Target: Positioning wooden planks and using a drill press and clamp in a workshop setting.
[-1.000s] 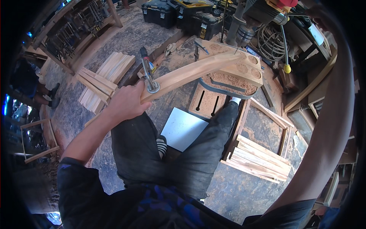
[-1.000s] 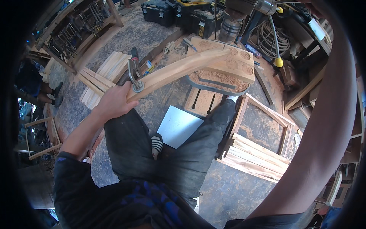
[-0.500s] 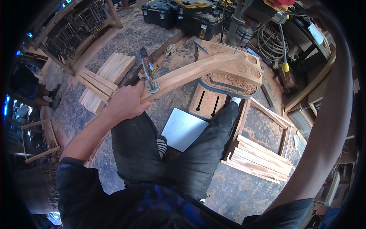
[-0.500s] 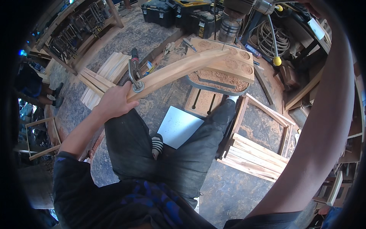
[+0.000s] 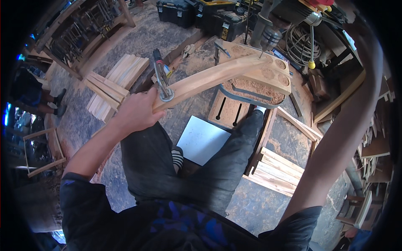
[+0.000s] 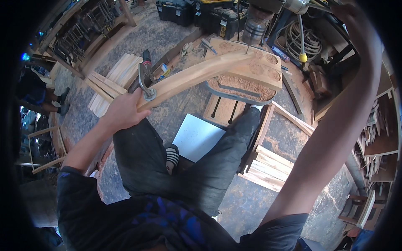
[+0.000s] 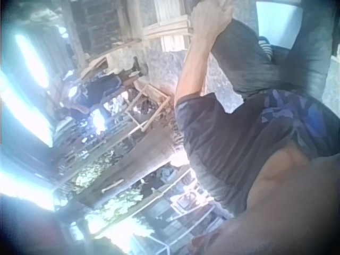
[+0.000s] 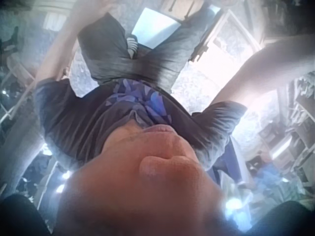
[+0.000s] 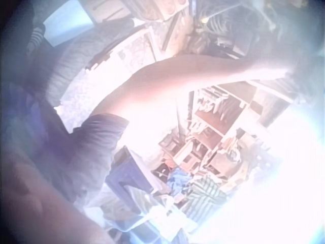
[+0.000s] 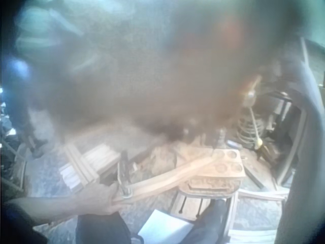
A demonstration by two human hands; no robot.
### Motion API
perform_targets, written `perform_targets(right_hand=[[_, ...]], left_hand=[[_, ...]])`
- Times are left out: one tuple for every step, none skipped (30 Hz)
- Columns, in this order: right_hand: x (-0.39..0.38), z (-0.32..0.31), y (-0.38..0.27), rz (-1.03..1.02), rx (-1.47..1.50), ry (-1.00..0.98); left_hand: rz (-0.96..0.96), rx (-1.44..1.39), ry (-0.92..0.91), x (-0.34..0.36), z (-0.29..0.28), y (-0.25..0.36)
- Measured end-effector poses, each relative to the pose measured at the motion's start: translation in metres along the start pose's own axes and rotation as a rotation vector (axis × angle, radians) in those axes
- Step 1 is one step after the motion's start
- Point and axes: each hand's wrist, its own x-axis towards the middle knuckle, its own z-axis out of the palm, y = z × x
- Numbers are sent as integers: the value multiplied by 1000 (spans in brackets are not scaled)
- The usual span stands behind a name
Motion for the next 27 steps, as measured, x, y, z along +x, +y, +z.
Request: perform_targets(right_hand=[[-11,2,-4,38,6,13],[-24,4,-8,128,-12,-38],[-38,8,-14,129,17,65],[-52,11,-21,172,20,94],[-68,17,-29,218,18,139],[-81,21,-37,259,63,179],[-92,26,-45,309,109,213],[-102,33,-54,353,151,251],[-110,41,-62,359,237,310],[-118,48,-69,358,319,375],[-126,56,-75,382,414,425],[-133,63,-80,403,443,418],[-139,71,-83,447,485,398],[-147,79,-85,478,550,371],[-153,91,-87,468,612,388],[-158,102,-88,462,585,376],[-162,112,-87,466,578,349],[-165,124,-87,503,582,301],[-167,136,-87,425,573,355],[-166,146,-86,438,570,336],[-165,156,-85,471,571,303],[-163,165,-85,539,584,243],[-161,173,-84,534,519,205],[-158,181,-84,483,488,226],[-155,188,-83,471,463,222],[-151,195,-81,460,438,219],[-148,200,-77,479,431,116]], left_hand=[[-6,-6,-5,0,0,0],[-7,2,-3,1,0,0],[-11,1,-4,1,0,1],[-9,-9,-1,1,-1,1],[-16,-5,-11,1,-1,2],[-17,-11,-15,1,-1,2],[-14,-24,-11,1,-2,3],[-22,-12,-14,1,-2,4],[-27,-7,-11,1,-3,5],[-23,-10,-2,1,-3,6],[-29,0,-12,2,-3,6],[-26,2,-17,2,-4,7],[-21,-4,-15,3,-5,7],[-34,6,-31,3,-5,8],[-45,9,-43,3,-6,8],[-53,6,-50,3,-6,8],[-56,17,-55,4,-6,8],[-56,22,-56,4,-6,8],[-60,21,-58,4,-6,8],[-55,27,-57,4,-6,8],[-55,27,-56,5,-6,7],[-51,20,-51,4,-6,7],[-60,37,-71,4,-7,6],[-63,46,-87,4,-7,4],[-55,48,-90,4,-6,3],[-46,52,-86,5,-6,2],[-27,48,-70,5,-5,1]])
